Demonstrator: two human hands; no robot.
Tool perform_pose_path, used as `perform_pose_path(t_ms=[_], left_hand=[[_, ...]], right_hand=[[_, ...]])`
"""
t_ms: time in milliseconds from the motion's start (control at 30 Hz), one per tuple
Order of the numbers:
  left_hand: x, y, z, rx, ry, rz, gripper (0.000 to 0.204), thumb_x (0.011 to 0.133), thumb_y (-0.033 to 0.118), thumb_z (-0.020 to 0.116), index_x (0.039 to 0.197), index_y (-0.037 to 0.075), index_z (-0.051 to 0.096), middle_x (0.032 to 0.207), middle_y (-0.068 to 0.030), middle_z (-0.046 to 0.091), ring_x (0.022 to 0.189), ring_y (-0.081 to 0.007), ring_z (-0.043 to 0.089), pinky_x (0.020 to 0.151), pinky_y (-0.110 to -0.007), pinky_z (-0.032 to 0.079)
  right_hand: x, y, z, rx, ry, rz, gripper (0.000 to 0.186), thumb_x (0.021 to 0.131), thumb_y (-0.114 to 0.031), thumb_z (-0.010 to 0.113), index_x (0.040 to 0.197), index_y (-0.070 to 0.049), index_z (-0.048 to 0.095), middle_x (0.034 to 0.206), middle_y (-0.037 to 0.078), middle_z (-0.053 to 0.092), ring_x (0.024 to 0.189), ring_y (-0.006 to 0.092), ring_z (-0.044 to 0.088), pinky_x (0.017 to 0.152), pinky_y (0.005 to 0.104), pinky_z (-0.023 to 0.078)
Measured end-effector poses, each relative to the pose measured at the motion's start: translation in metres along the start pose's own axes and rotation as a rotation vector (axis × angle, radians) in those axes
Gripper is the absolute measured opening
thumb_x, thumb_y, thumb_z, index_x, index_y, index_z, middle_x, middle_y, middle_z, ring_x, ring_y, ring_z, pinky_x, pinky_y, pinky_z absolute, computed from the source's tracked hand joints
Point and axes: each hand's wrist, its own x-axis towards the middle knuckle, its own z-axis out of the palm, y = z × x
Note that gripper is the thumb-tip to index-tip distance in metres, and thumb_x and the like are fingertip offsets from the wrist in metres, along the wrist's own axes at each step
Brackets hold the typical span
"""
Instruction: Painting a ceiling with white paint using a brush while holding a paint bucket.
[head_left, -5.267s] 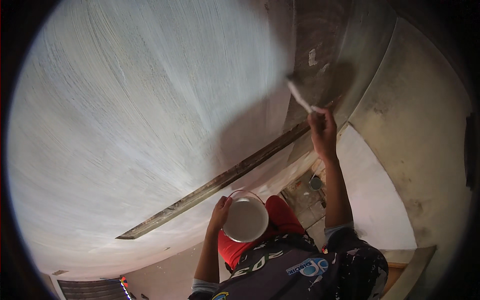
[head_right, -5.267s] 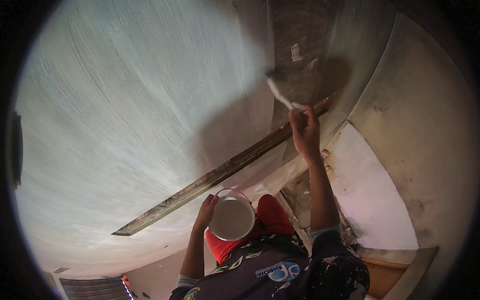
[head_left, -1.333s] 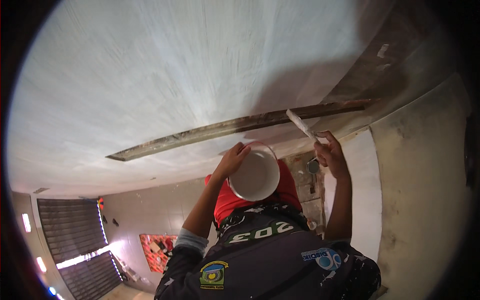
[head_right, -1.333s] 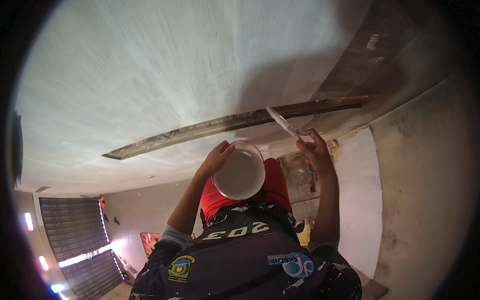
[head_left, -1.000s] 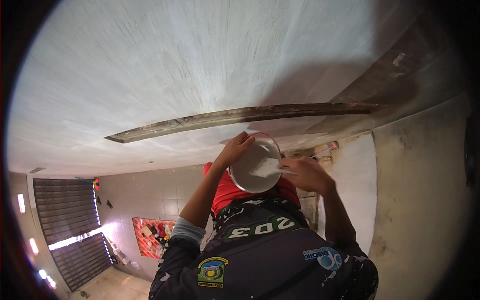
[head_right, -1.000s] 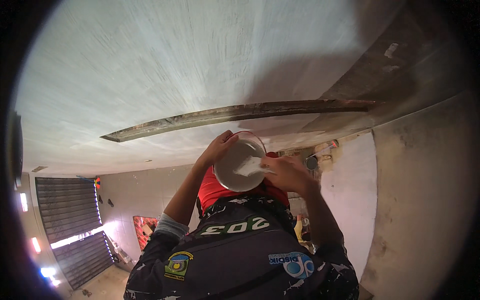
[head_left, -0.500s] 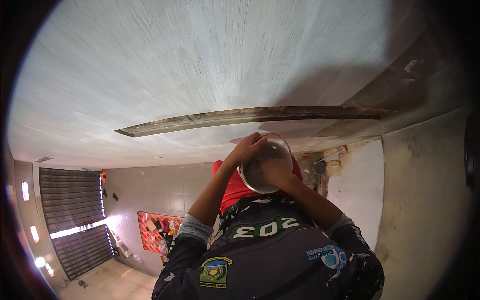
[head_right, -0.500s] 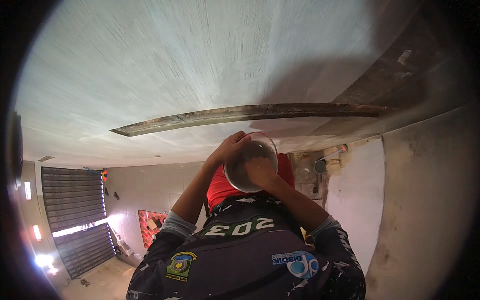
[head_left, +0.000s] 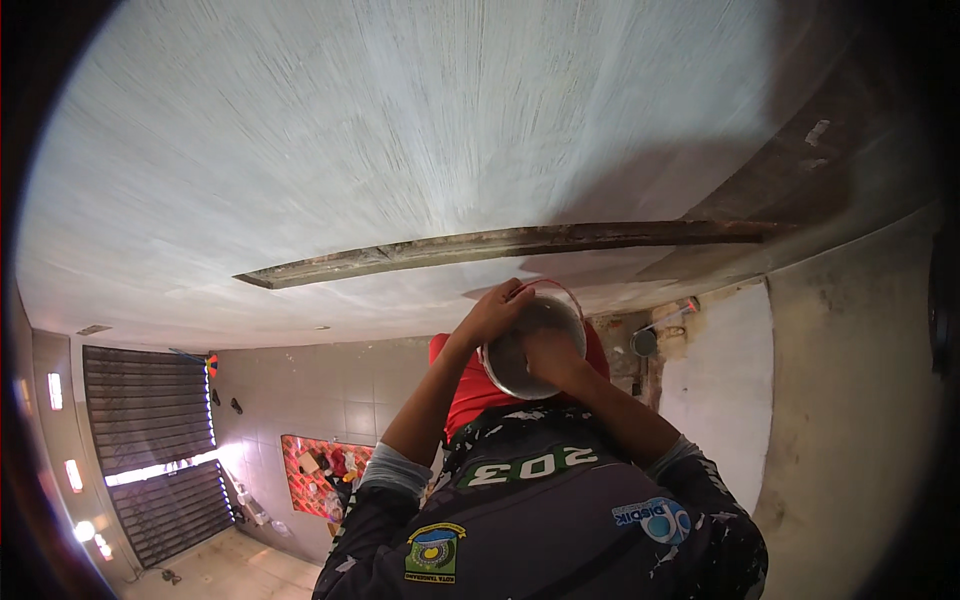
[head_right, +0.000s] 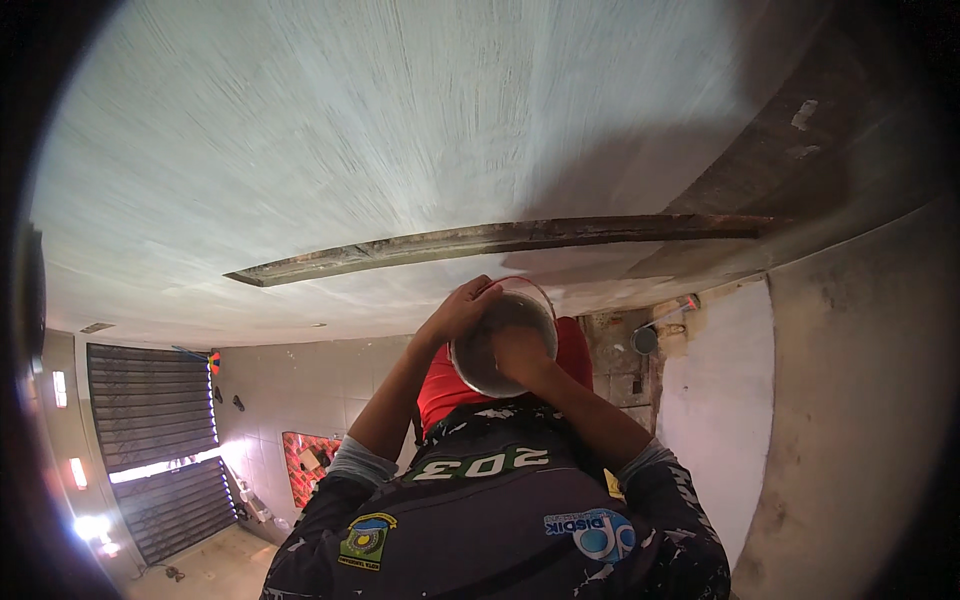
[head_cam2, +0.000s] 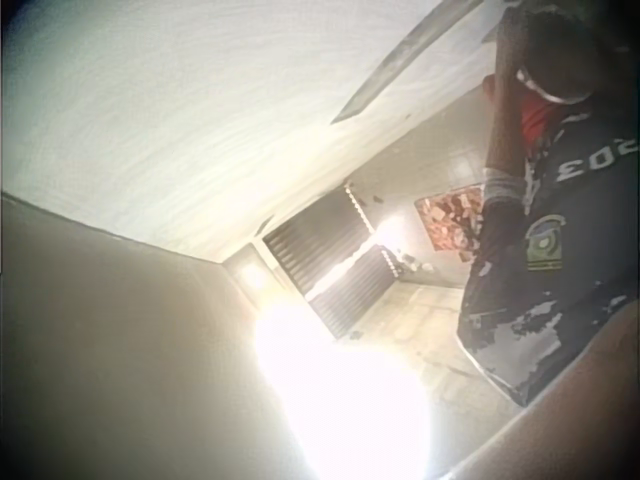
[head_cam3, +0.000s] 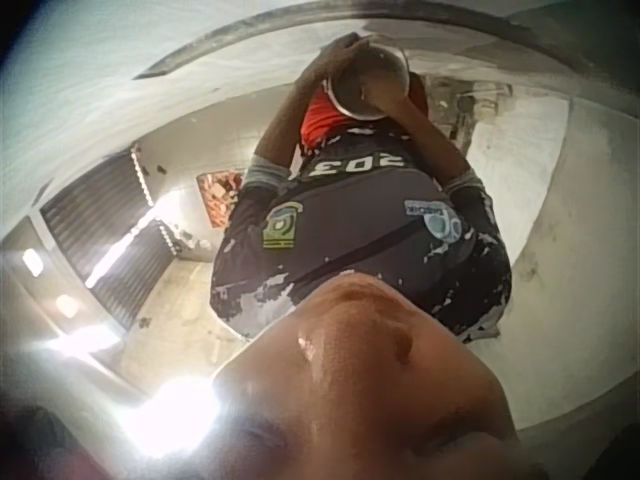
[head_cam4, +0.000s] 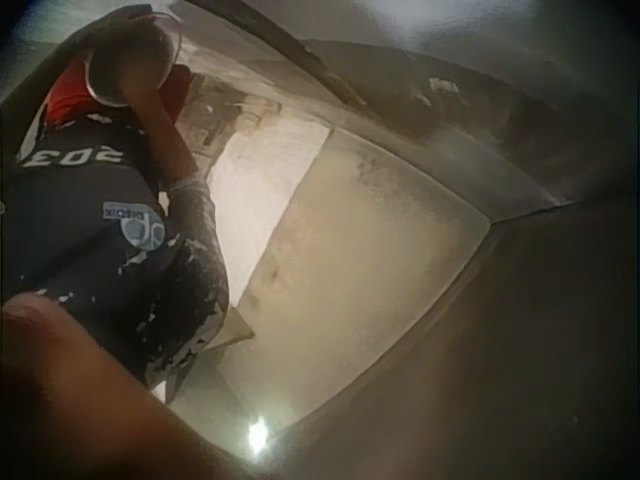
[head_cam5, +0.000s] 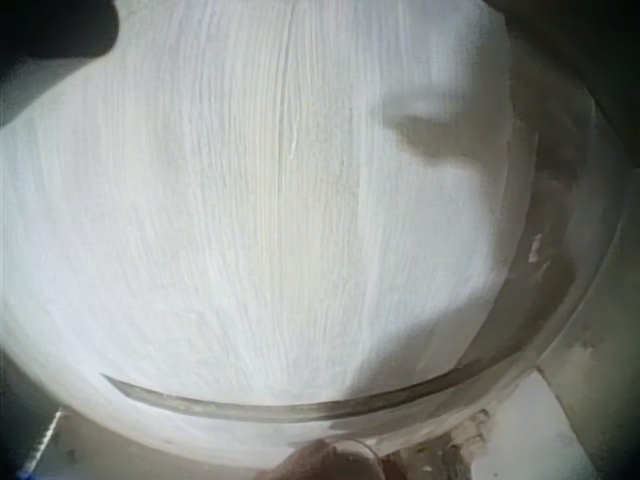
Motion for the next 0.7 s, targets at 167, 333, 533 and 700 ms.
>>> perform_pose_path(t_ms=[167, 333, 533, 700], left_hand=[[0.0, 0.007, 0.002, 0.003, -0.015, -0.007, 0.042, 0.098, 0.04, 0.053, 0.107, 0.0, 0.06, 0.092, -0.0093, 0.064, 0.088, -0.0139, 0.056, 0.081, -0.031, 0.047], [0.002, 0.0, 0.0, 0.033, -0.009, 0.034, 0.042, 0.098, 0.039, 0.052, 0.107, -0.001, 0.061, 0.091, -0.009, 0.064, 0.087, -0.0133, 0.056, 0.081, -0.031, 0.047], [0.003, -0.002, 0.003, 0.025, -0.001, 0.046, 0.041, 0.099, 0.039, 0.052, 0.105, -0.001, 0.061, 0.09, -0.0096, 0.064, 0.087, -0.0136, 0.057, 0.081, -0.031, 0.047], [0.001, 0.001, 0.0, 0.023, -0.014, 0.003, 0.041, 0.099, 0.039, 0.052, 0.106, -0.001, 0.06, 0.09, -0.0088, 0.064, 0.087, -0.0137, 0.056, 0.081, -0.03, 0.047]], right_hand=[[-0.001, 0.005, 0.01, 0.003, 0.026, 0.006, 0.032, 0.074, -0.01, 0.062, 0.106, -0.011, 0.069, 0.083, 0.015, 0.07, 0.078, 0.0312, 0.07, 0.072, 0.0442, 0.057], [0.001, 0.003, 0.011, -0.032, -0.008, 0.049, 0.03, 0.074, -0.012, 0.065, 0.103, -0.011, 0.069, 0.084, 0.015, 0.07, 0.08, 0.0312, 0.07, 0.072, 0.0453, 0.057], [-0.002, 0.002, 0.006, -0.032, -0.001, 0.035, 0.027, 0.076, -0.015, 0.066, 0.102, -0.011, 0.069, 0.086, 0.016, 0.07, 0.084, 0.0317, 0.07, 0.074, 0.0461, 0.056], [-0.025, -0.005, -0.042, 0.091, -0.03, 0.121, 0.027, 0.082, -0.022, 0.065, 0.104, -0.006, 0.067, 0.084, 0.018, 0.07, 0.083, 0.0329, 0.07, 0.074, 0.0475, 0.055]])
